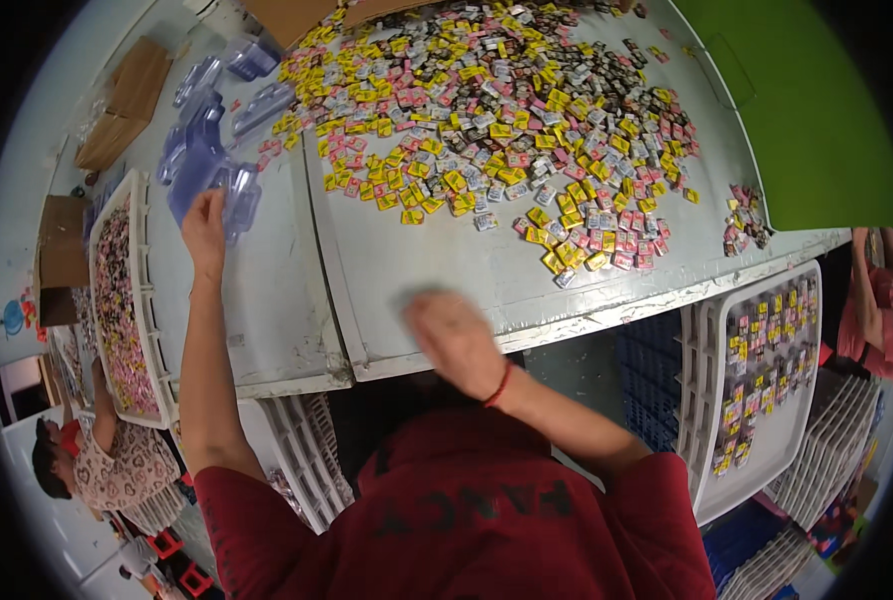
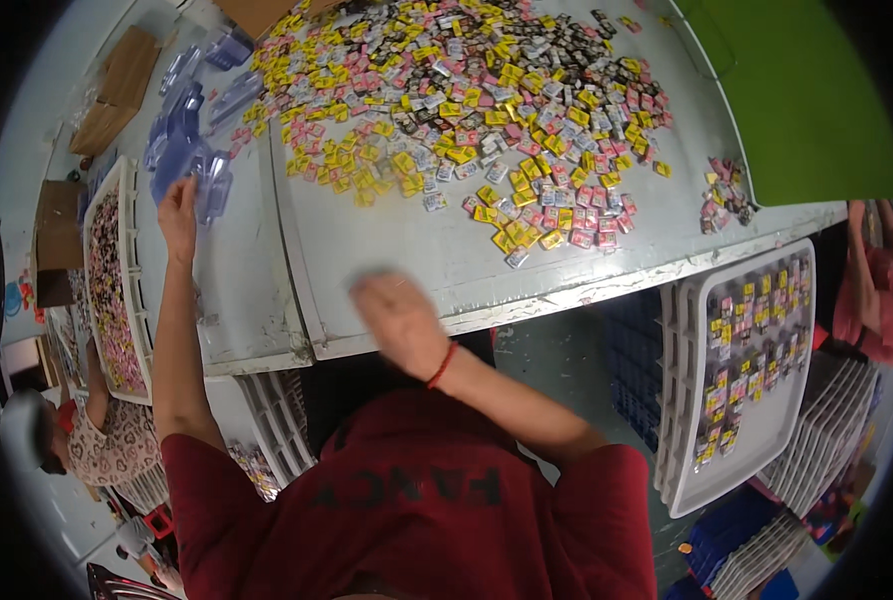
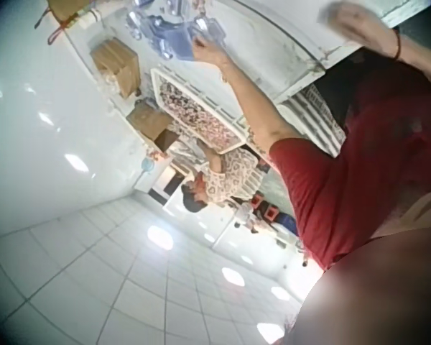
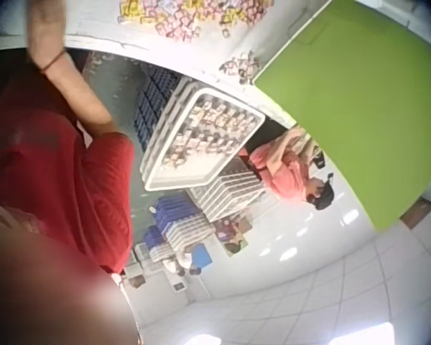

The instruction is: The recorder is sorting small colorful toy items and packaging them into plastic trays and containers at a factory workbench.

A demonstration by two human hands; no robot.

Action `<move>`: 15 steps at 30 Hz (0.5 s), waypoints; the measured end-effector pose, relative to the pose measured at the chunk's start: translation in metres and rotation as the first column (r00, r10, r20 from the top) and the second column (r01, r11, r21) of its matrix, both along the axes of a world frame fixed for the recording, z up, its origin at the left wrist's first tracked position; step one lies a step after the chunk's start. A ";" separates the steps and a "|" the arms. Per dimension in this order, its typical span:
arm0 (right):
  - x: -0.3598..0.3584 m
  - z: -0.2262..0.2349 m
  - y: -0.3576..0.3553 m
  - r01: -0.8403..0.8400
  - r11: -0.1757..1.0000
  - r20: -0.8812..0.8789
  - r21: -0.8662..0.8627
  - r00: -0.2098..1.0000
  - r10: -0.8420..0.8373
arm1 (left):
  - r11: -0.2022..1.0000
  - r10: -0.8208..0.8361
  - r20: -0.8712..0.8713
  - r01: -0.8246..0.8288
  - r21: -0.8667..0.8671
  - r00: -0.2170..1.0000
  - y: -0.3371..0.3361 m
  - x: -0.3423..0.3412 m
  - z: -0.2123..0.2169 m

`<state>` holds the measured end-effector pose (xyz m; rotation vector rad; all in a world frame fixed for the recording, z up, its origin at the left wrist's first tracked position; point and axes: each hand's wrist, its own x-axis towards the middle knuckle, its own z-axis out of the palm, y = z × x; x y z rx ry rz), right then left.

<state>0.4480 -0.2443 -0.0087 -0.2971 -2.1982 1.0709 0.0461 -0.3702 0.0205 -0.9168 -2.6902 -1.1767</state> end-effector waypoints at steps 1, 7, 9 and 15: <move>0.003 0.000 0.019 0.098 0.986 -0.050 0.132 0.995 -0.092 | 0.999 0.016 -0.145 -0.020 -0.027 0.989 0.014 0.023 0.019; 0.028 0.000 0.076 0.396 0.793 0.437 0.462 0.677 -0.592 | 0.836 -0.548 -0.370 0.481 -0.265 0.750 0.028 0.191 0.015; 0.024 -0.001 0.072 0.342 0.821 0.414 0.457 0.735 -0.537 | 0.591 -0.790 -0.325 0.787 -0.176 0.520 0.028 0.231 -0.013; 0.029 -0.012 0.076 0.121 0.883 0.398 0.454 0.859 -0.322 | 0.546 -0.831 -0.246 0.815 -0.194 0.498 0.049 0.273 -0.018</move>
